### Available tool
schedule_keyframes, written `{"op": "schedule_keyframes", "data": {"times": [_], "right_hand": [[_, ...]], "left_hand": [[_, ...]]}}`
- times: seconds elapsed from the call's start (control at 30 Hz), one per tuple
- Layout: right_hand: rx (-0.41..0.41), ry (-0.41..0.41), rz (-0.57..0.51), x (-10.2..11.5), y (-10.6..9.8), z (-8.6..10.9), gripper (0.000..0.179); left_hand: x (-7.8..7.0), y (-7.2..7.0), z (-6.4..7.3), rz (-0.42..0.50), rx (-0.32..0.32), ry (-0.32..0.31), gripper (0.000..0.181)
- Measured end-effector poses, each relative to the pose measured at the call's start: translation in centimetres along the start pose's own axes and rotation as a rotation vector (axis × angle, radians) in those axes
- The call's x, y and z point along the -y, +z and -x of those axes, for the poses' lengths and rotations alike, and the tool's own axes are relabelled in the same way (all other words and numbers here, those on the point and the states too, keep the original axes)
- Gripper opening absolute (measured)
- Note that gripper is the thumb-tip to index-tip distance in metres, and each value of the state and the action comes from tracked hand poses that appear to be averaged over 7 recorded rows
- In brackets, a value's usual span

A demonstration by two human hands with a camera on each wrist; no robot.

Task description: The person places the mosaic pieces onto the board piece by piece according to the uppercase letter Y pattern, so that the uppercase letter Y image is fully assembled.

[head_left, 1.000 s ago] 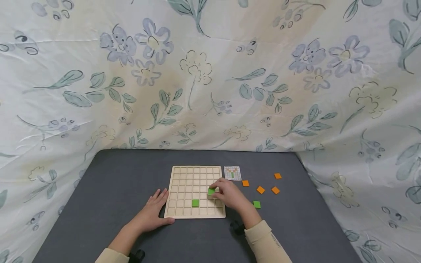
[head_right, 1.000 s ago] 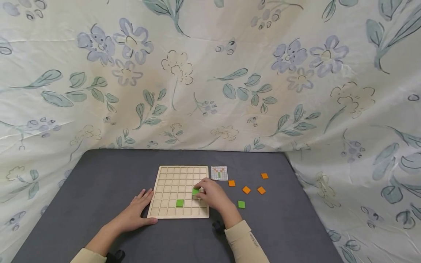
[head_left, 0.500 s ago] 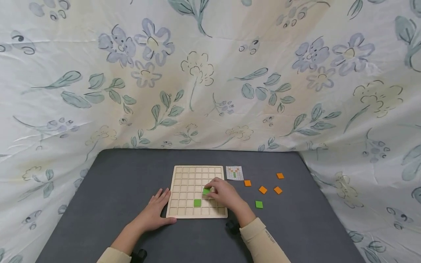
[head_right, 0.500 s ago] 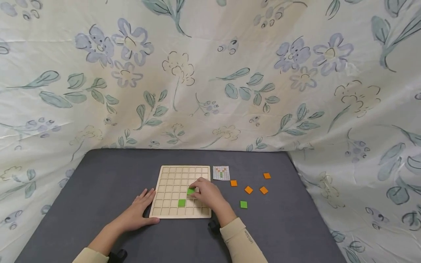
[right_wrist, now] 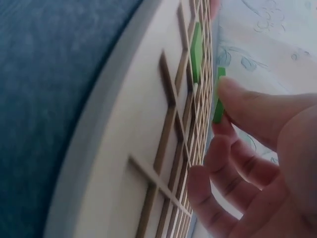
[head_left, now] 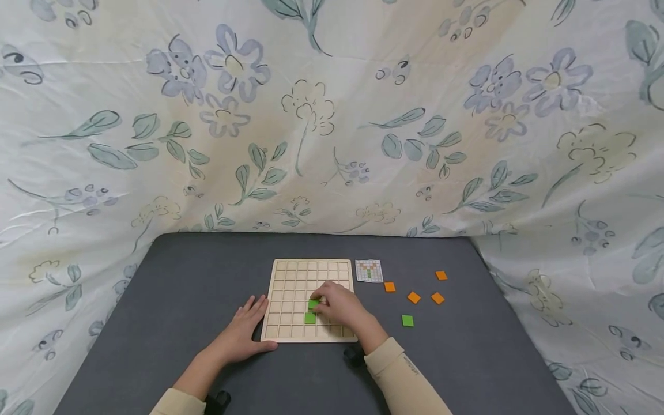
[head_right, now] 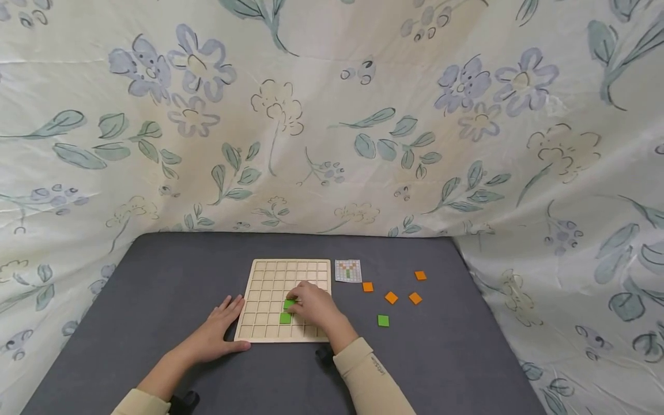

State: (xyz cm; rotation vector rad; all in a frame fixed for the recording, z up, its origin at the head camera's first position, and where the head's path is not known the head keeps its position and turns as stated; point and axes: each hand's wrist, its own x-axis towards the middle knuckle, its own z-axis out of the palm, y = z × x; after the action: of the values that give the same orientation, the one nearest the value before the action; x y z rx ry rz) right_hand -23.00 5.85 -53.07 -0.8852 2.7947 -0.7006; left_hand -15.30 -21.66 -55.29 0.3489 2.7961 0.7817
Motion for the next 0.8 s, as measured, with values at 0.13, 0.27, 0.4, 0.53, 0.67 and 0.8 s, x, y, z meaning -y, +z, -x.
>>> {"op": "schedule_keyframes", "data": {"times": [0.13, 0.27, 0.4, 0.53, 0.67, 0.8], "right_hand": [[0.003, 0.016, 0.033, 0.6, 0.3, -0.1, 0.024], [-0.002, 0.012, 0.053, 1.2, 0.5, -0.2, 0.022], [0.002, 0.013, 0.077, 1.6, 0.9, -0.5, 0.021], [0.002, 0.017, 0.061, 2.1, 1.2, -0.8, 0.02], [-0.032, -0.014, 0.051, 2.4, 1.2, -0.7, 0.021], [-0.058, -0.054, 0.033, 2.7, 0.8, -0.4, 0.02]], "left_hand": [[0.0, 0.1, 0.1, 0.003, -0.003, -0.003, 0.114], [-0.2, 0.0, 0.3, 0.01, -0.002, -0.011, 0.113], [-0.3, -0.2, 0.6, 0.016, -0.001, -0.013, 0.112], [-0.4, -0.4, 0.7, 0.02, 0.002, 0.0, 0.112], [-0.5, -0.4, 0.7, 0.027, 0.006, 0.003, 0.111], [-0.5, -0.3, 0.6, 0.028, 0.003, 0.004, 0.111]]}}
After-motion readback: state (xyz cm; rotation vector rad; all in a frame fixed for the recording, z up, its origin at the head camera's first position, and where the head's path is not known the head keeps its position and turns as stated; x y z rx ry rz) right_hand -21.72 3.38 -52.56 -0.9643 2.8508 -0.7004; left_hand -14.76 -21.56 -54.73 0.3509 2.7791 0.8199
